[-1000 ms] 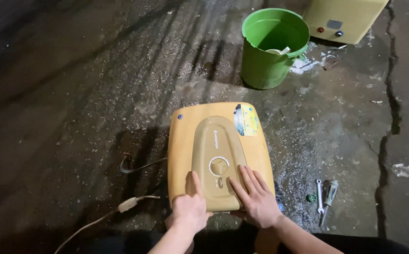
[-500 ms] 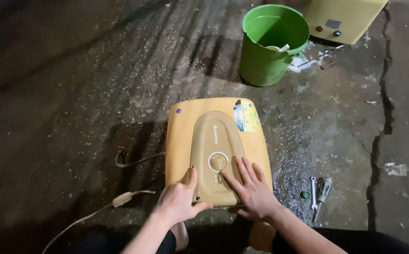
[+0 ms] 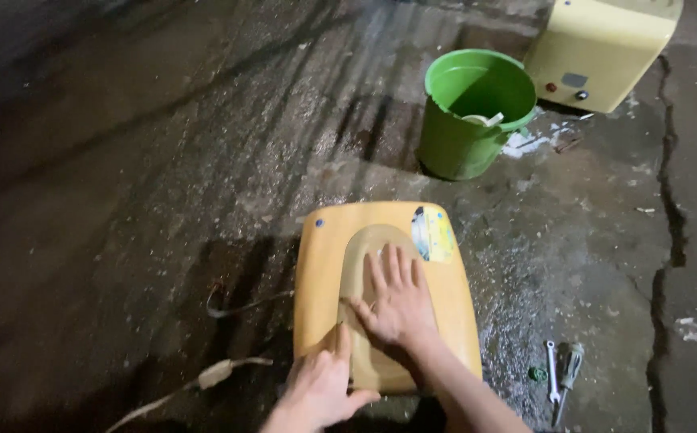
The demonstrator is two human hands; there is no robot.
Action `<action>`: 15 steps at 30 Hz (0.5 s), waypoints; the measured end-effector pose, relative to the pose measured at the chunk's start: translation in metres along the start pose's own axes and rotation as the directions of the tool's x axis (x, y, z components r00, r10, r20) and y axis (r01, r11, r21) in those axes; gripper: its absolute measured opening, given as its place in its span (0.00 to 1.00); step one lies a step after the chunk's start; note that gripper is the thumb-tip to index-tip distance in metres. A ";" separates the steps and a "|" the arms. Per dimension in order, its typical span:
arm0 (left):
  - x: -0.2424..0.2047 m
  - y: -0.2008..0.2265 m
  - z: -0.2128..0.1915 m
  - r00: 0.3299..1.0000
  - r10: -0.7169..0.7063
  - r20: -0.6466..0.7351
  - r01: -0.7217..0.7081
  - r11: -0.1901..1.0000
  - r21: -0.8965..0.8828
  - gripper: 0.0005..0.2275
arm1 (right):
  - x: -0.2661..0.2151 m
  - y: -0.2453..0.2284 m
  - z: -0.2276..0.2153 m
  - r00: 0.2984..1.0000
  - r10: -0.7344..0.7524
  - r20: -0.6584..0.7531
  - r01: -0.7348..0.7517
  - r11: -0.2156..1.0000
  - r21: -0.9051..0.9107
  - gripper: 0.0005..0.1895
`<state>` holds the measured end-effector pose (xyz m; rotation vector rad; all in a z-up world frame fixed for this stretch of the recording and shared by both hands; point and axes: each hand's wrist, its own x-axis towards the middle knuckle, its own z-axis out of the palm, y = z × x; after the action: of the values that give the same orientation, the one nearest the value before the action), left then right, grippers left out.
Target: Finalizing the assembly of a water heater by attaching the front cover and internal components using a screwdriver.
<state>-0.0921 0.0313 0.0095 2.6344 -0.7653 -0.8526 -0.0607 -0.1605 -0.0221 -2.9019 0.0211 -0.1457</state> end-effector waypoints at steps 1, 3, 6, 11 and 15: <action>0.000 0.001 -0.005 0.996 0.021 -0.085 -0.022 1.000 -0.010 0.61 | 0.001 -0.002 0.010 0.999 -0.028 0.029 0.031 0.992 -0.125 0.49; 0.021 -0.010 0.007 0.971 0.127 -0.203 -0.123 0.992 0.035 0.48 | 0.009 0.011 0.019 0.999 -0.052 -0.017 0.049 0.987 -0.153 0.49; 0.029 -0.002 0.019 0.866 0.339 -0.367 -0.323 0.940 0.106 0.32 | 0.008 0.022 0.027 0.996 -0.072 -0.054 0.061 0.982 -0.180 0.49; 0.056 -0.016 0.061 0.600 0.489 -0.633 -0.444 0.862 0.245 0.39 | 0.024 0.037 0.009 0.974 0.034 0.223 -0.025 0.999 -0.043 0.44; 0.055 -0.024 0.068 0.508 0.603 -0.615 -0.486 0.790 0.374 0.42 | 0.053 0.074 0.029 0.980 -0.193 0.041 0.196 0.978 -0.070 0.36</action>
<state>-0.0858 0.0144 -0.0790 2.2599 -1.3284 0.4282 -0.0050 -0.2266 -0.0625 -2.9751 -0.2697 -0.1311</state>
